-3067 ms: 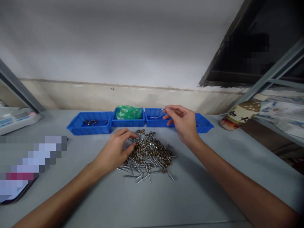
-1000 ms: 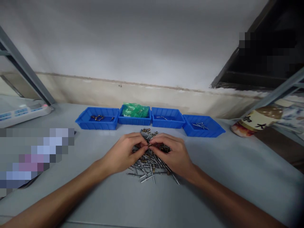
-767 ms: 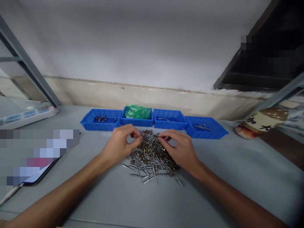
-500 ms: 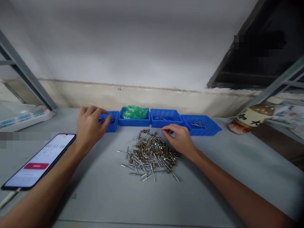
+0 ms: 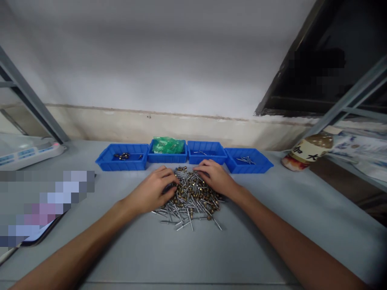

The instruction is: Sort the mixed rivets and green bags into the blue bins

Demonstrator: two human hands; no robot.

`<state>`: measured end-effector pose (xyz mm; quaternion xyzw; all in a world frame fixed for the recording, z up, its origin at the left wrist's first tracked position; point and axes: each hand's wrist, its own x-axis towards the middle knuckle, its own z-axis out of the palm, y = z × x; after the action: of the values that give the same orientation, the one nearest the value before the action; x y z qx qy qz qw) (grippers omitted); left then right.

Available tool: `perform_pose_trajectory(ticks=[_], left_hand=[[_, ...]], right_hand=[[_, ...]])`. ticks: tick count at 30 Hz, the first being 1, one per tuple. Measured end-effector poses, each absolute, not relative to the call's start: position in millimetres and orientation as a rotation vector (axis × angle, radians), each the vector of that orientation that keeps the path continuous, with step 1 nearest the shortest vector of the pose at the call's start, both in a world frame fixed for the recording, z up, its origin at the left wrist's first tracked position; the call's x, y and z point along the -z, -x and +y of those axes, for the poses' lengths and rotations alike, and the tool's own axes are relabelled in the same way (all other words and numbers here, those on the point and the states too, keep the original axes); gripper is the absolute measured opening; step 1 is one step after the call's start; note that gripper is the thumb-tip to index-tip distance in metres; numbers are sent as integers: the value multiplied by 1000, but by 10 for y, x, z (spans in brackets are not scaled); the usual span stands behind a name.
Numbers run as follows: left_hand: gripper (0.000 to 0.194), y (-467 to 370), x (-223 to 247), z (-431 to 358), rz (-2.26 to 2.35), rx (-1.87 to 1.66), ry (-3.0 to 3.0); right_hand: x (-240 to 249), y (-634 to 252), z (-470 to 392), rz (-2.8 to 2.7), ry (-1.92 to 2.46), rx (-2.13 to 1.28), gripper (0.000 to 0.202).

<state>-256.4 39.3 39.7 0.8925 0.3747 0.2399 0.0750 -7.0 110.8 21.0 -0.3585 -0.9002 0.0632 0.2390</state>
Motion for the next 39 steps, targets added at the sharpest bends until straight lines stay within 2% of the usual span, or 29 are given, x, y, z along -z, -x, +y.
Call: perform_pose_trajectory(ticks=[7, 11, 15, 22, 33, 39], left_hand=[[10, 2578, -407, 402, 1133, -823, -2620], [9, 2561, -427, 373, 1124, -951, -2520], [18, 2476, -441, 297, 1061, -1072, -2366], [10, 2416, -463, 219, 1033, -1187, -2290], [3, 2454, -511, 233, 984, -1172, -2259], [8, 2419, -504, 199, 982, -1179, -2192]], right_hand=[[-234, 40, 1108, -2355, 999, -201, 5], [-331, 150, 898, -2198, 908, -321, 4], [-420, 339, 605, -2018, 795, -578, 4], [-409, 421, 469, -1890, 772, -805, 2], [-429, 445, 439, -1882, 767, -916, 2], [-423, 438, 411, -1852, 757, -987, 3]])
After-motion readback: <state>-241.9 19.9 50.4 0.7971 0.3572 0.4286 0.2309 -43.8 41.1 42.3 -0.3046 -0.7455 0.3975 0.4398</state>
